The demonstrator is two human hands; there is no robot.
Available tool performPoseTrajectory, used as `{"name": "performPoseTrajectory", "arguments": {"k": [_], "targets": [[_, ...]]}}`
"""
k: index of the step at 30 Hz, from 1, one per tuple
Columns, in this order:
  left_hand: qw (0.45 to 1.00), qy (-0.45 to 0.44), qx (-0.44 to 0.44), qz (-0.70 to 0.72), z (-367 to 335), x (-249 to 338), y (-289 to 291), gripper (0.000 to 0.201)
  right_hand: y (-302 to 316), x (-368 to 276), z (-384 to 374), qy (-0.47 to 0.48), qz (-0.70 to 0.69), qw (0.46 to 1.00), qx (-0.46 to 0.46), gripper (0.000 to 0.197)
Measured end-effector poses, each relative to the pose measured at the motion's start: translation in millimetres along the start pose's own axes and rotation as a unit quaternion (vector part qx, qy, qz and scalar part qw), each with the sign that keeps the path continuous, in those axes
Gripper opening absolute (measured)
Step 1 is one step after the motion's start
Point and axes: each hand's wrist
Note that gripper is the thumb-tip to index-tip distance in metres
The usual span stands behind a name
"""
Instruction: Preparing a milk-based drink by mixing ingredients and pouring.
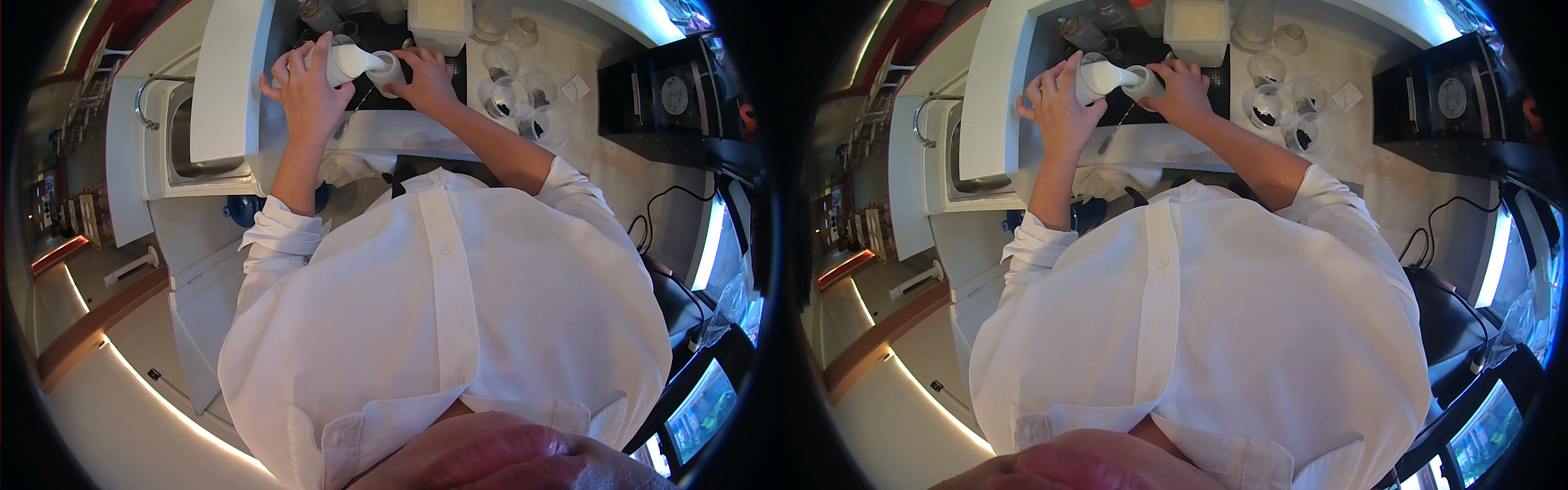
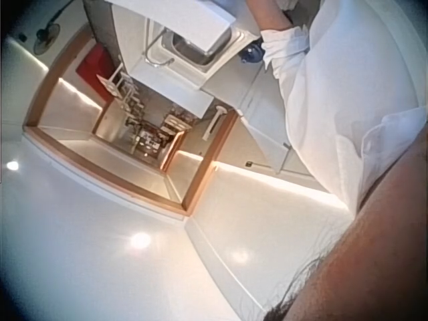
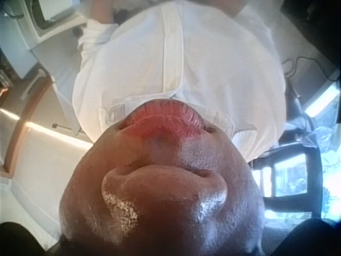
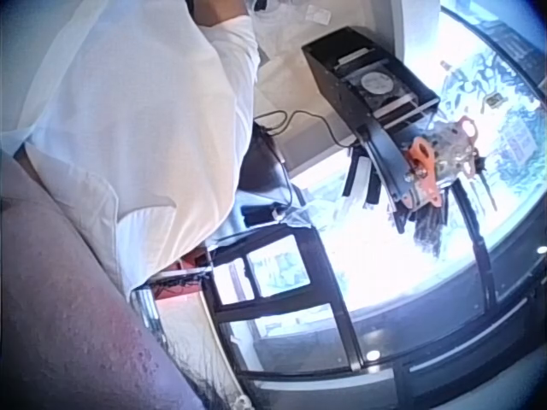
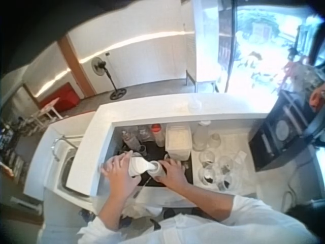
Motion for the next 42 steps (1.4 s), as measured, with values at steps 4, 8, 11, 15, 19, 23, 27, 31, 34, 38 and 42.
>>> {"name": "performPoseTrajectory", "arguments": {"k": [4, 8, 11, 15, 19, 23, 27, 31, 34, 38, 42], "targets": [[1.000, 0.000, 0.000, 0.000, -0.1, 0.3, 0.7, 0.096, -0.7, 0.3, 1.2, 0.004, 0.001, 1.000, 0.005, 0.081], [1.000, -0.002, -0.005, -0.005, -0.4, 0.3, 0.4, 0.097, -1.5, 2.3, 2.0, 0.000, 0.001, 1.000, 0.003, 0.081], [1.000, -0.004, -0.005, -0.007, -0.6, -0.2, -0.9, 0.097, -2.3, 3.9, 2.9, 0.001, 0.002, 1.000, 0.006, 0.080], [1.000, -0.008, -0.003, -0.012, -1.0, -0.3, -1.5, 0.097, -3.0, 3.8, 3.1, -0.003, 0.007, 1.000, 0.007, 0.079], [1.000, -0.010, -0.005, -0.013, -1.3, 0.9, -1.2, 0.097, -3.1, 3.6, 2.9, -0.004, 0.001, 1.000, 0.009, 0.079], [1.000, -0.015, -0.006, -0.014, -1.9, 3.5, -0.4, 0.096, -3.6, 4.9, 2.4, -0.002, -0.001, 1.000, 0.013, 0.079], [1.000, -0.016, -0.007, -0.018, -1.5, 5.1, -0.5, 0.096, -3.9, 5.9, 2.9, 0.002, -0.004, 1.000, 0.014, 0.079], [1.000, -0.018, -0.006, -0.020, -1.4, 5.3, -1.2, 0.095, -2.4, 4.4, 4.1, 0.002, -0.006, 1.000, 0.014, 0.079], [1.000, -0.022, -0.003, -0.018, -1.4, 5.8, -1.8, 0.095, -1.9, 5.0, 5.1, -0.003, -0.010, 1.000, 0.007, 0.078], [0.999, -0.025, -0.004, -0.025, -2.0, 6.2, -2.8, 0.093, -2.1, 4.7, 5.3, 0.001, -0.008, 1.000, 0.012, 0.077], [0.999, -0.030, 0.000, -0.025, -1.2, 6.1, -3.6, 0.092, -1.9, 4.6, 5.7, 0.000, -0.008, 1.000, 0.012, 0.077]]}}
Point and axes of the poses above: each hand's wrist, its own z-axis away from the middle knuckle, its own y-axis out of the back of the hand, x = y × z, and after that the axes turned 5 degrees about y, right-handed
